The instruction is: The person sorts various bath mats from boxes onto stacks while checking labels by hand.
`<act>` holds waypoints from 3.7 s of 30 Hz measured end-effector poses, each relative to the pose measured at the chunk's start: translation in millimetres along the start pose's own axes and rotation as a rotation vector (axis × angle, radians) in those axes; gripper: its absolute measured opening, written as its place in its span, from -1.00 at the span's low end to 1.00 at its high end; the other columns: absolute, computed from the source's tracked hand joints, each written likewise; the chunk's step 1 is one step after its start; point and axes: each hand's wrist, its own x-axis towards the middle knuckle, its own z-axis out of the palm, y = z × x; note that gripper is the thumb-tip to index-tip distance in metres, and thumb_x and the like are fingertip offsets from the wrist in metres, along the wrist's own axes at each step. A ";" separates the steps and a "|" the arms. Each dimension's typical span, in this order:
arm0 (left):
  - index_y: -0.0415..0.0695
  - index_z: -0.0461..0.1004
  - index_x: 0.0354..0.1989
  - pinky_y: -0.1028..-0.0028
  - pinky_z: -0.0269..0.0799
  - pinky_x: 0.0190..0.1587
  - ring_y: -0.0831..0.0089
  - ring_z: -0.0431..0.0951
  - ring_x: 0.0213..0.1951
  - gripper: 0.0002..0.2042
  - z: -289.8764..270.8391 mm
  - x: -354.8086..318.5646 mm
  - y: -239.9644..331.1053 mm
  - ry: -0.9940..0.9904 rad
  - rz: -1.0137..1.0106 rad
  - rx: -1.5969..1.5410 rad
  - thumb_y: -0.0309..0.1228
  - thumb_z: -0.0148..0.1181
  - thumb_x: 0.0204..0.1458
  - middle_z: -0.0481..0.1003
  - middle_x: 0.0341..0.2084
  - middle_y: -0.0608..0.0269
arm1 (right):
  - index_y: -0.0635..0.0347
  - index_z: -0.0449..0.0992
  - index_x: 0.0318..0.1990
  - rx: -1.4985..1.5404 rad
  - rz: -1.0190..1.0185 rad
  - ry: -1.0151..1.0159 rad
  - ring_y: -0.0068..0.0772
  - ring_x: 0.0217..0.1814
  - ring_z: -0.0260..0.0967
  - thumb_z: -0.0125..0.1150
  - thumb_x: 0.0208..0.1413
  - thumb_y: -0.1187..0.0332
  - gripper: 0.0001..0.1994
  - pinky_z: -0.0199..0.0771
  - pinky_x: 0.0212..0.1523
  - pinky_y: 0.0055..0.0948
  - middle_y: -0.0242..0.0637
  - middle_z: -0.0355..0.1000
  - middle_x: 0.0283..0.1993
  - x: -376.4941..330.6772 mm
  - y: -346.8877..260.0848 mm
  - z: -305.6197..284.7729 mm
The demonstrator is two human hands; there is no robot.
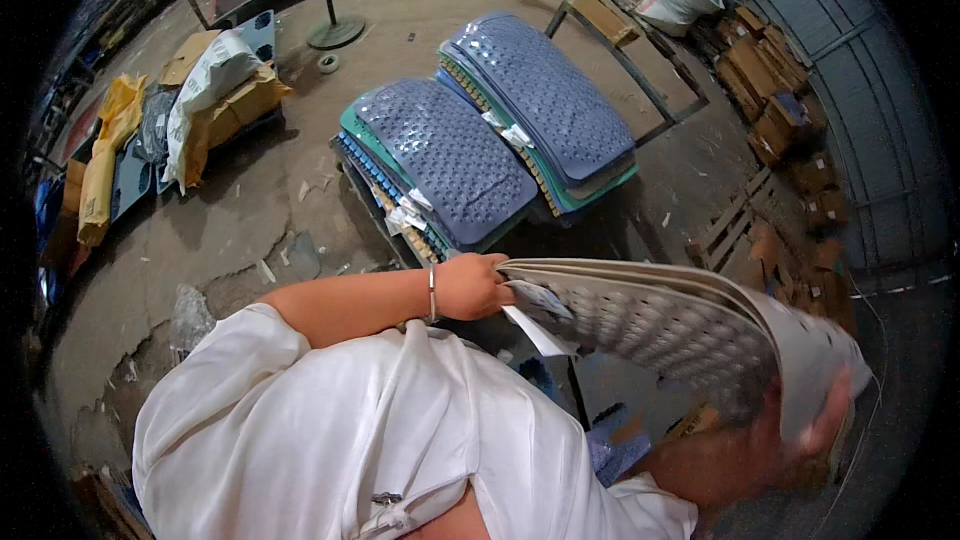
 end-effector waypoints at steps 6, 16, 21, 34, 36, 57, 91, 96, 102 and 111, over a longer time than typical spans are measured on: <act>-0.11 0.38 -0.57 0.20 0.42 -0.29 0.10 0.48 -0.46 -0.91 27.8 -37.0 -156.4 -0.161 -0.311 0.173 -0.38 0.08 -0.19 0.44 -0.62 0.12 | 0.22 0.43 -0.14 0.977 1.047 -0.398 -0.44 -0.34 0.39 0.06 0.10 0.22 -0.72 0.36 -0.52 -0.48 -0.31 0.44 -0.26 40.0 44.1 225.6; 0.06 0.56 -0.47 0.41 0.26 0.02 0.32 0.33 -0.05 -0.84 -219.1 -61.4 -322.5 -0.293 -0.274 0.994 -0.40 0.00 -0.10 0.48 -0.51 0.34 | 0.40 0.36 -0.05 1.279 1.189 -0.670 -0.33 -0.12 0.41 0.04 0.10 0.34 -0.67 0.36 -0.01 -0.36 -0.14 0.42 -0.09 24.6 40.9 369.5; -0.09 0.56 -0.50 0.37 0.20 0.01 0.34 0.29 -0.11 -0.75 -163.7 -118.7 -408.6 -0.332 -0.073 0.861 -0.29 0.06 -0.36 0.43 -0.51 0.34 | 0.35 0.40 -0.08 1.038 1.397 -0.854 -0.45 -0.11 0.37 0.13 0.07 0.36 -0.70 0.33 -0.05 -0.41 -0.22 0.43 -0.11 -141.6 66.7 467.8; -0.17 0.56 -0.29 0.24 0.38 -0.17 0.14 0.52 -0.27 -0.61 68.5 -239.2 -396.1 -1.020 -1.125 -0.667 -0.06 0.09 -0.02 0.55 -0.36 0.02 | 0.30 0.43 -0.27 0.852 1.822 -0.870 -0.50 -0.60 0.31 0.06 0.10 0.27 -0.76 0.21 -0.65 -0.52 -0.29 0.45 -0.44 -163.7 -6.1 604.0; -0.22 0.56 -0.34 0.24 0.39 -0.26 0.17 0.53 -0.36 -0.54 87.8 -217.9 -411.0 -0.962 -1.144 -0.654 0.00 0.02 0.03 0.55 -0.43 0.04 | 0.29 0.42 -0.20 0.930 1.821 -0.792 -0.50 -0.52 0.35 0.04 0.12 0.28 -0.76 0.26 -0.60 -0.53 -0.31 0.46 -0.38 -136.9 -15.0 586.5; -0.09 0.48 -0.51 0.27 0.36 -0.44 0.29 0.48 -0.53 -0.73 85.5 -303.2 -440.6 -1.390 -0.239 -0.287 -0.19 -0.05 0.01 0.49 -0.60 0.18 | 0.29 0.47 -0.36 0.067 1.691 -1.204 -0.34 -0.39 0.38 0.07 0.05 0.29 -0.79 0.36 -0.33 -0.34 -0.20 0.45 -0.41 -424.5 -123.9 293.8; -0.13 0.46 -0.14 0.48 0.13 -0.73 0.53 0.27 -0.70 -0.77 292.0 -131.6 184.3 -1.556 -0.646 -0.615 -0.53 0.09 -0.01 0.35 -0.67 0.29 | 0.08 0.48 -0.26 0.045 2.224 -0.155 -0.04 -0.16 0.43 0.13 -0.04 0.04 -0.67 0.41 -0.15 -0.16 -0.16 0.49 -0.25 -700.8 -622.7 -25.0; -0.17 0.44 -0.19 0.45 0.13 -0.75 0.45 0.29 -0.72 -0.80 367.1 -121.9 262.6 -1.540 -0.717 -0.515 -0.55 0.05 -0.02 0.38 -0.65 0.20 | 0.07 0.48 -0.25 -0.019 2.481 -0.231 -0.09 -0.06 0.39 0.11 -0.04 0.03 -0.67 0.37 -0.05 -0.16 -0.19 0.48 -0.20 -723.5 -590.5 -94.5; -0.10 0.50 -0.30 0.44 0.19 -0.70 0.45 0.34 -0.68 -0.87 431.4 -65.9 364.0 -1.612 -0.753 -0.414 -0.41 0.09 -0.02 0.42 -0.62 0.26 | 0.03 0.51 -0.29 -0.112 2.670 -0.191 -0.11 -0.16 0.42 0.06 0.04 0.04 -0.71 0.39 -0.15 -0.19 -0.20 0.49 -0.25 -727.8 -533.3 -221.0; -0.04 0.49 -0.34 0.52 0.13 -0.73 0.54 0.32 -0.69 -0.85 510.2 31.8 583.0 -1.631 -0.465 -0.433 -0.55 0.04 -0.06 0.40 -0.64 0.35 | 0.07 0.50 -0.23 -0.184 2.454 0.378 -0.14 -0.12 0.42 0.01 0.10 0.05 -0.69 0.42 -0.08 -0.28 -0.21 0.46 -0.19 -696.9 -466.1 -368.4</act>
